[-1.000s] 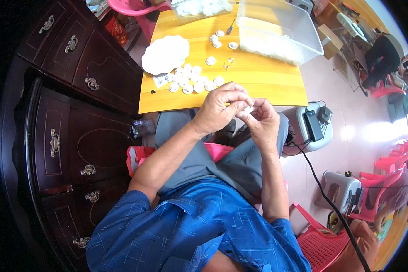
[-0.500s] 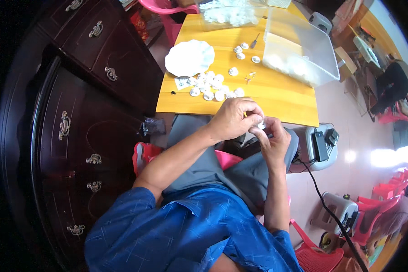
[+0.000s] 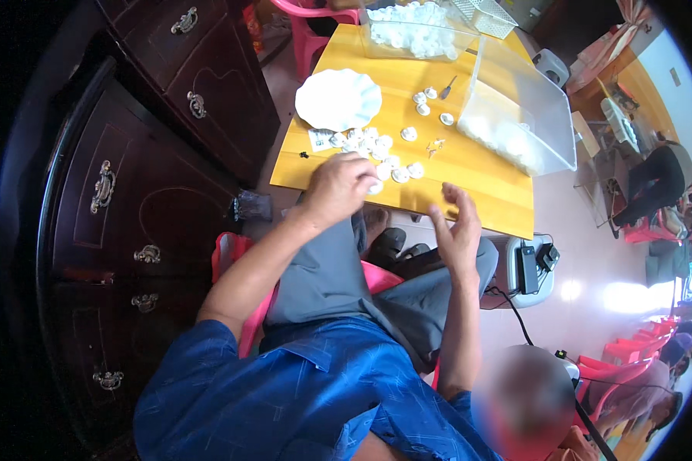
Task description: Assembling small plastic components by hand at a table.
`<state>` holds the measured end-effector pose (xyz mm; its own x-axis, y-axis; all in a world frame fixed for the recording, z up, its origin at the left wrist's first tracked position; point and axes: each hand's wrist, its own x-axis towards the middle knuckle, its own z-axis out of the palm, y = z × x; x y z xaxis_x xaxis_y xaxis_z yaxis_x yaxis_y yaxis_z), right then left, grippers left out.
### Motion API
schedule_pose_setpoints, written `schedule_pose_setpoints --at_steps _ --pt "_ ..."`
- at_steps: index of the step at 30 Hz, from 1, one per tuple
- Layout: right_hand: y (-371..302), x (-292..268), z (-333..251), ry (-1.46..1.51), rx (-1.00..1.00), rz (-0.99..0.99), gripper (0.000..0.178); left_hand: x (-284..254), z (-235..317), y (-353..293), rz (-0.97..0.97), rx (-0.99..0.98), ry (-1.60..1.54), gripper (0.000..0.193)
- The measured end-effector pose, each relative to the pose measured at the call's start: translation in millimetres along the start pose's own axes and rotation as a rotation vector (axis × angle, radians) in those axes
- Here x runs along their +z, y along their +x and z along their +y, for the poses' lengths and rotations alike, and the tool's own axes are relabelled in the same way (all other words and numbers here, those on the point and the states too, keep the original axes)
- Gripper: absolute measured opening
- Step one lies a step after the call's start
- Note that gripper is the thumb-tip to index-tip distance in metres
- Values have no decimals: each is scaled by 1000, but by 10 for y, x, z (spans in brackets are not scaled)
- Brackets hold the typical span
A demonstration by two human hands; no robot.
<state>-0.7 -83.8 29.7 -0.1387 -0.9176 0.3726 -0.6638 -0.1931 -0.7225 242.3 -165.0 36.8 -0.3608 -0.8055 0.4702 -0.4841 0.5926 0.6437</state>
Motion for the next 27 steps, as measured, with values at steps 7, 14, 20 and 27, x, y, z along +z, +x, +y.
schedule_pose_setpoints --at_steps 7,14,20,27 --pt "827 375 376 -245 -228 87 28 -269 -370 -307 15 -135 268 5" --pt "1178 609 824 -319 -307 -34 16 -38 -412 -325 133 -45 190 5" --pt "1169 498 988 -463 -273 69 11 3 -501 -308 147 -47 176 6" --pt "1078 178 1174 -585 -112 166 15 50 -426 -110 155 -17 126 23"
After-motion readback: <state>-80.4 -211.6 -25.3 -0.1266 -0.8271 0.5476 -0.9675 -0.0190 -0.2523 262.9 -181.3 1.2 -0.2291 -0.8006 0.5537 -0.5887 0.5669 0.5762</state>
